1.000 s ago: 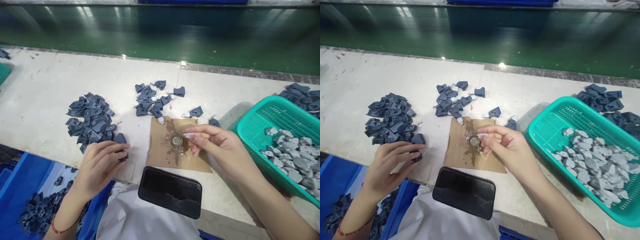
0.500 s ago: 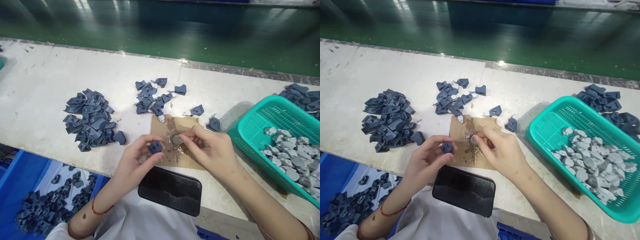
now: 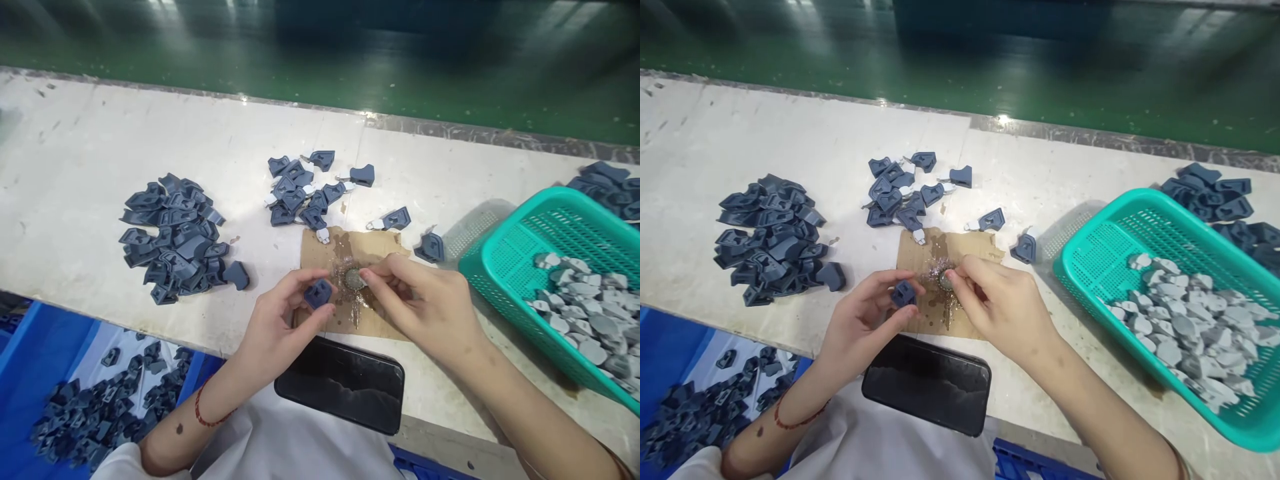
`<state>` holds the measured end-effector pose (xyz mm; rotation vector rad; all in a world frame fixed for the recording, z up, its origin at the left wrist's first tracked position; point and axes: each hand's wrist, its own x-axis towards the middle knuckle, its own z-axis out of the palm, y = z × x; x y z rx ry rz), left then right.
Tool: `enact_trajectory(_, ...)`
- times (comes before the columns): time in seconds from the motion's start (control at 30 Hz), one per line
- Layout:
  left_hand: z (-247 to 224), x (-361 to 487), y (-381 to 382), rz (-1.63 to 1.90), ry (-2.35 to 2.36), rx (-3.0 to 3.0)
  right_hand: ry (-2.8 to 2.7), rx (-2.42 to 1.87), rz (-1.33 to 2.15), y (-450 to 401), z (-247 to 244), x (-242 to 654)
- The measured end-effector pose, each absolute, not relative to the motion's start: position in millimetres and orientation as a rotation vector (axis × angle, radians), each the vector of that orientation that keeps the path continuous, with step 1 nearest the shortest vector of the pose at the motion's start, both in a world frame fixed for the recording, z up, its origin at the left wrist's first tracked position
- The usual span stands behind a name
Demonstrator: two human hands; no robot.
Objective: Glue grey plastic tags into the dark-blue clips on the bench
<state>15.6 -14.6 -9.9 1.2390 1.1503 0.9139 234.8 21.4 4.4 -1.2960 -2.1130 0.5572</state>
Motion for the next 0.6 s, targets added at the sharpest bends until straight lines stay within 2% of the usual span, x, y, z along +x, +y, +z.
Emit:
enact_trajectory(0.13,-7.9,19.2,-14.2,0.929,1.177,1.245,-1.980,-1.375,0.732,20.9,4.1,234.9)
enact_trajectory(0.23,-7.3,20.4,-12.4,0.949,1.202,1.276,-1.690,-1.437,1.012,20.5,6.3,232.9)
enact_trajectory(0.37,-8.4,17.8,-11.7,0.918,1.206,1.422,-1.364,-1.304,1.356,19.6,12.1,225.5)
enact_trajectory(0.6,-7.6,14.8,-14.5,0.822,1.132,1.641,-1.327,-1.275,1.467,16.0,15.6,215.7)
